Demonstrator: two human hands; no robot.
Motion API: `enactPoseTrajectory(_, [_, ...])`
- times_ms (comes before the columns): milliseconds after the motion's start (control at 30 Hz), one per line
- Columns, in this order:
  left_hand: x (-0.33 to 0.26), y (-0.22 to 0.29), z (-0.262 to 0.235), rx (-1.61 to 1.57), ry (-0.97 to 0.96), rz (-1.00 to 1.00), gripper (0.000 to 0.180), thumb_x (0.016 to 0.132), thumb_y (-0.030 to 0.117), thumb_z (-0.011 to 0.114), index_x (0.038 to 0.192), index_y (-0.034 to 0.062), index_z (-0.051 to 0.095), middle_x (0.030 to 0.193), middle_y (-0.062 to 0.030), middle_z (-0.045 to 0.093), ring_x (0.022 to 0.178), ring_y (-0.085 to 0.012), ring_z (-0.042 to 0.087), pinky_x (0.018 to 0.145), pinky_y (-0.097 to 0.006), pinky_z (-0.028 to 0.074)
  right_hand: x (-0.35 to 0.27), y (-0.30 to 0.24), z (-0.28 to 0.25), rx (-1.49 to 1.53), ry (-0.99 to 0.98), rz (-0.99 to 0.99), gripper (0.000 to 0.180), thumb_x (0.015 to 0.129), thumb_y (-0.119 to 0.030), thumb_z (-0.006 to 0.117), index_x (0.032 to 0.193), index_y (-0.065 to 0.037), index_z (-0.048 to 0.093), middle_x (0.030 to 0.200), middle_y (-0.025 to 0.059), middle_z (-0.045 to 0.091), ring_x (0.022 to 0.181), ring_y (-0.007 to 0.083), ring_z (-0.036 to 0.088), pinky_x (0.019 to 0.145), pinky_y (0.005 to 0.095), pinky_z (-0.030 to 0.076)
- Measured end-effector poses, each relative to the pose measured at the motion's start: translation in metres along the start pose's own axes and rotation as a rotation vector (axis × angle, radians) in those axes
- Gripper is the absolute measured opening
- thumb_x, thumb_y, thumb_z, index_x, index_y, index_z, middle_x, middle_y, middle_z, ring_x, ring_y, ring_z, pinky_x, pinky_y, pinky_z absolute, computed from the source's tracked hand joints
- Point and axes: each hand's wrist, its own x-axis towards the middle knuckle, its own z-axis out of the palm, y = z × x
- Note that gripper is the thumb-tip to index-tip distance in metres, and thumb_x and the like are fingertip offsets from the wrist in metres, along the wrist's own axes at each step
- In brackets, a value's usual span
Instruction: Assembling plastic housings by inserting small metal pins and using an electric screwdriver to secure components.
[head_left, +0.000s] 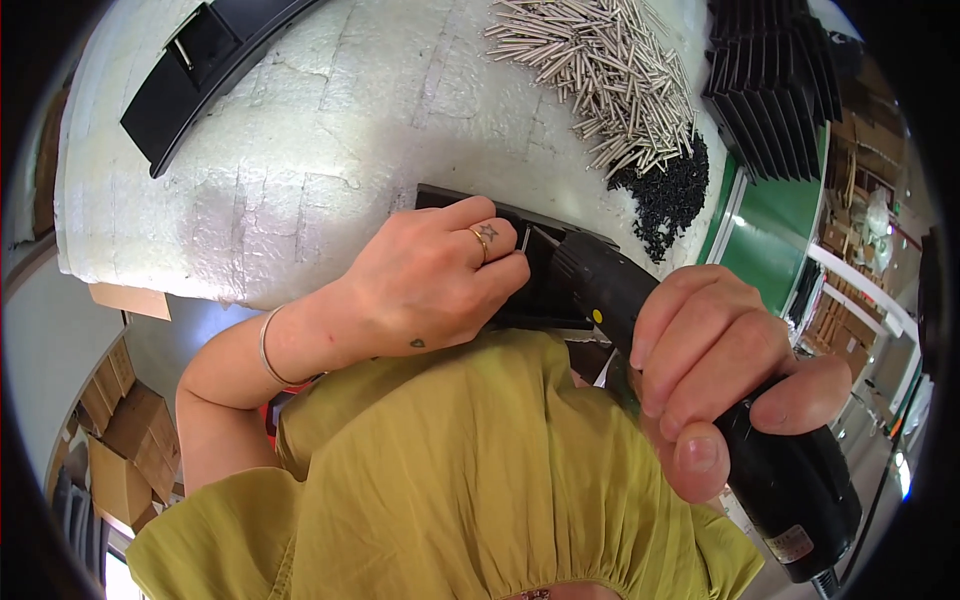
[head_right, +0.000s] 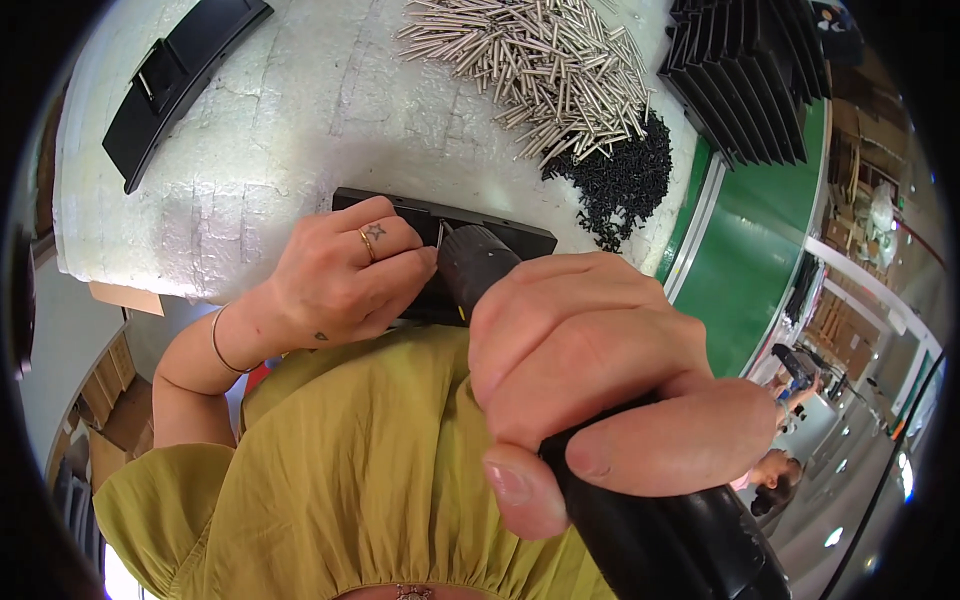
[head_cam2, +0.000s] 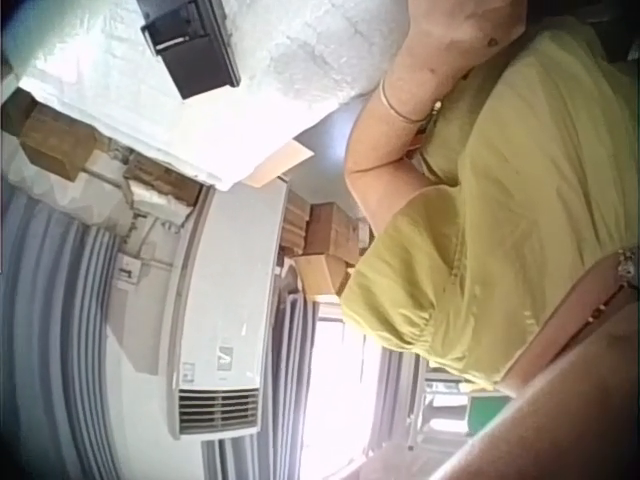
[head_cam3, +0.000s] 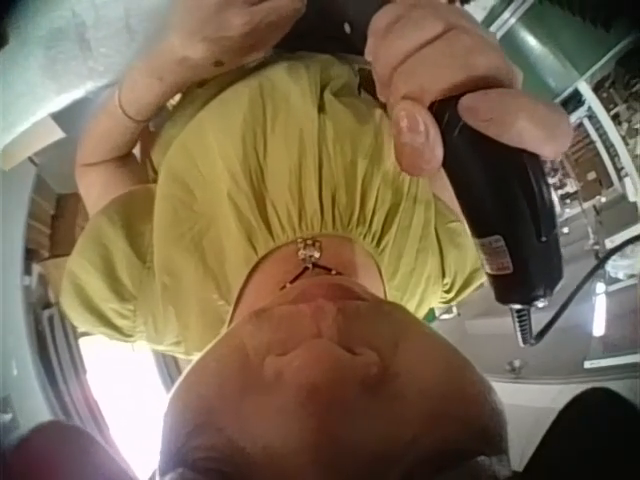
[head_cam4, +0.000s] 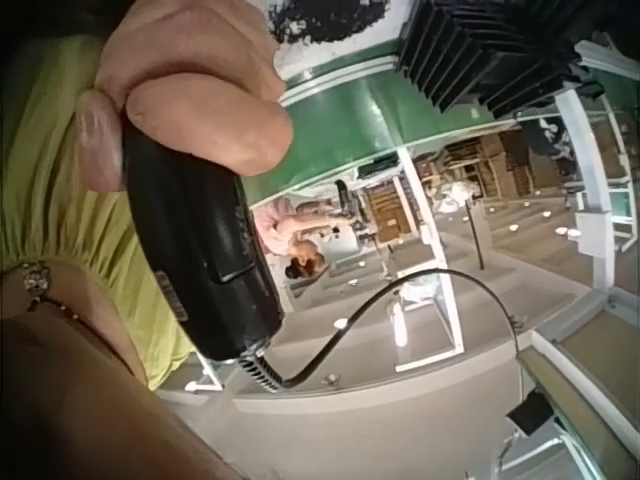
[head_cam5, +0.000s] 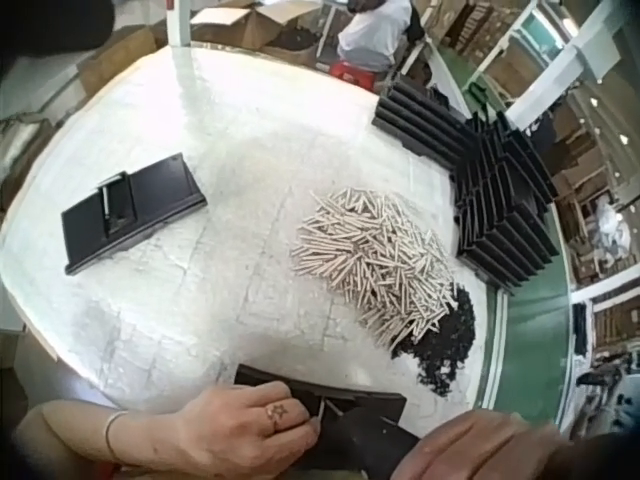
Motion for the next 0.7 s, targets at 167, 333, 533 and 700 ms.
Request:
enactPoseTrajectory(167, [0.0, -0.001, 0.003, 0.005, 0.045, 0.027, 0.018, 0.063, 0.002, 0.067, 0.08, 0.0038, 0.063, 0.07, -0.0019, 0.05, 0.061, -0.0177, 0.051, 0.046, -0.029, 0.041, 0.002, 0.003, 0.0, 0.008, 0.005, -0.025, 0.032, 0.081, -0.009, 0.064, 0.101, -0.016, 0.041, 0.064, -0.0044, 0.054, 0.049, 0.008, 0.05, 0.047, 0.0233, 0.043])
enactPoseTrajectory(333, [-0.001, -0.003, 0.005, -0.008, 0.078, 0.036, 0.015, 0.064, 0.002, 0.067, 0.078, 0.0038, 0.062, 0.068, -0.0018, 0.048, 0.06, -0.0177, 0.049, 0.045, -0.029, 0.041, 0.002, 0.003, 0.004, 0.003, -0.003, -0.029, 0.034, 0.081, -0.01, 0.066, 0.104, -0.017, 0.042, 0.063, -0.0043, 0.054, 0.048, 0.0079, 0.051, 0.047, 0.0232, 0.043])
enactPoseTrajectory(533, [-0.001, -0.002, 0.006, -0.009, 0.098, 0.04, 0.011, 0.066, 0.003, 0.066, 0.075, 0.0034, 0.06, 0.067, -0.0021, 0.046, 0.06, -0.0175, 0.049, 0.044, -0.029, 0.04, 0.004, 0.0, 0.009, -0.05, -0.06, -0.045, 0.035, 0.081, -0.012, 0.069, 0.104, -0.018, 0.043, 0.063, -0.0042, 0.055, 0.046, 0.0076, 0.052, 0.047, 0.0224, 0.044])
enactPoseTrajectory(700, [-0.003, -0.002, 0.006, -0.001, 0.084, 0.042, 0.01, 0.067, 0.003, 0.065, 0.075, 0.0028, 0.06, 0.068, -0.0025, 0.046, 0.061, -0.0174, 0.049, 0.044, -0.029, 0.041, 0.006, 0.001, 0.01, -0.035, -0.069, -0.04, 0.034, 0.08, -0.011, 0.069, 0.101, -0.018, 0.043, 0.061, -0.0041, 0.054, 0.045, 0.0074, 0.05, 0.047, 0.0225, 0.044])
